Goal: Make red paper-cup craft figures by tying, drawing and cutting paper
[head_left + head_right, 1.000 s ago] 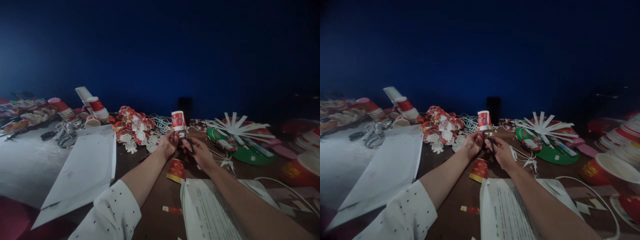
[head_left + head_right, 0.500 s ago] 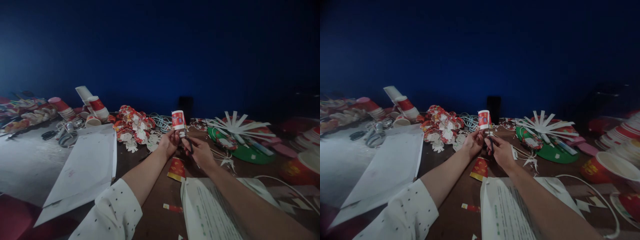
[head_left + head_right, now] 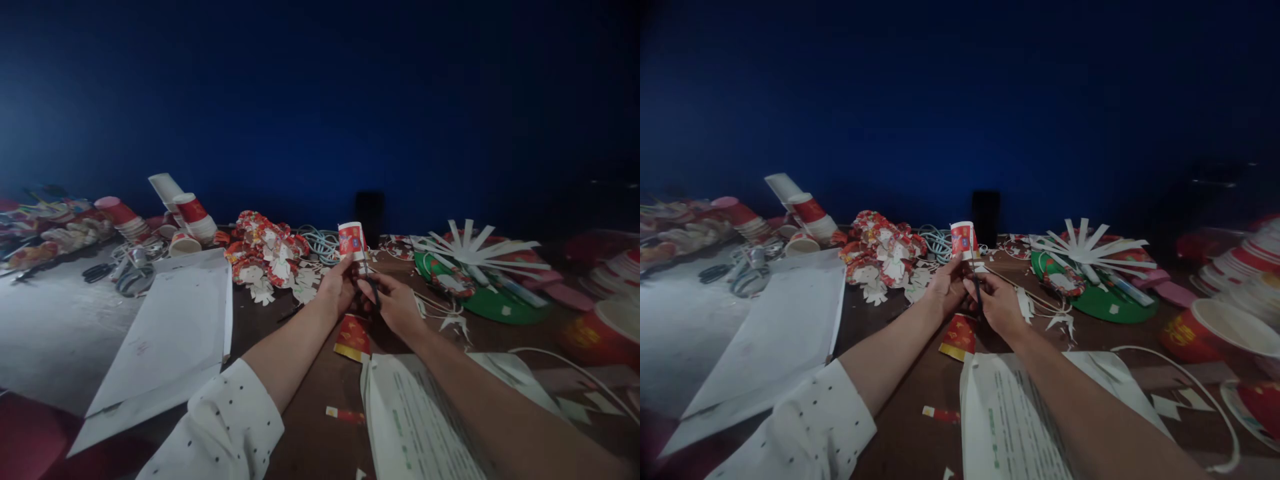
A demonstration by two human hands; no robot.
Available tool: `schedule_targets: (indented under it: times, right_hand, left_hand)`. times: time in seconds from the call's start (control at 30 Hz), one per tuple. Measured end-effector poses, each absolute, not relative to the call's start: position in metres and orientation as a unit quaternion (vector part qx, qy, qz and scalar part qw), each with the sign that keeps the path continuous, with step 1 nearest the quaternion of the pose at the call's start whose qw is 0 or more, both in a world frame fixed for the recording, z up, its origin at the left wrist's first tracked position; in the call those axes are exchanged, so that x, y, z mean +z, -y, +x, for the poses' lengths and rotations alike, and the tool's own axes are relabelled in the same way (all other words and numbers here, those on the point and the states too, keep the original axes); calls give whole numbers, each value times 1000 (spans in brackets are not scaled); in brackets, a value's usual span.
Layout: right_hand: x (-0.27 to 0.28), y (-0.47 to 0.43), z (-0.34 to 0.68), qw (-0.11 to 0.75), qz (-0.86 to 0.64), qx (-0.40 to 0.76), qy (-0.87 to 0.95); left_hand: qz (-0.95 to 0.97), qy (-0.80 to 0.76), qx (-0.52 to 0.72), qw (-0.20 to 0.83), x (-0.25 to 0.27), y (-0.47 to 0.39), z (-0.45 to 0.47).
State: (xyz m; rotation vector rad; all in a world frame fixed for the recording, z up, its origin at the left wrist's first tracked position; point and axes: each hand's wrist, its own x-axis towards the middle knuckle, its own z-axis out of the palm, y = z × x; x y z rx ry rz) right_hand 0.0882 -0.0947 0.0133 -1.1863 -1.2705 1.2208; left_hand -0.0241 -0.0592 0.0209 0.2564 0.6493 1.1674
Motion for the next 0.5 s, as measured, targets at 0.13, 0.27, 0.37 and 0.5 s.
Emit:
schedule_targets:
  times: [0.13,0.27,0.37,0.5]
  right_hand:
    - [11,90,90,507,-470,504,517]
    - [8,86,94,512,-464,494,528]
    - [8,85,95,517,-456,492,532]
    - [11,87,95,524,-465,476,532]
  left_hand:
    - [187,-312,482,797,24,64,-23]
    - [215,-317,493,781,20,63,-20]
    - [209,-321,491,782,18,62,-18]
    - [198,-305,479,799,17,61,-17]
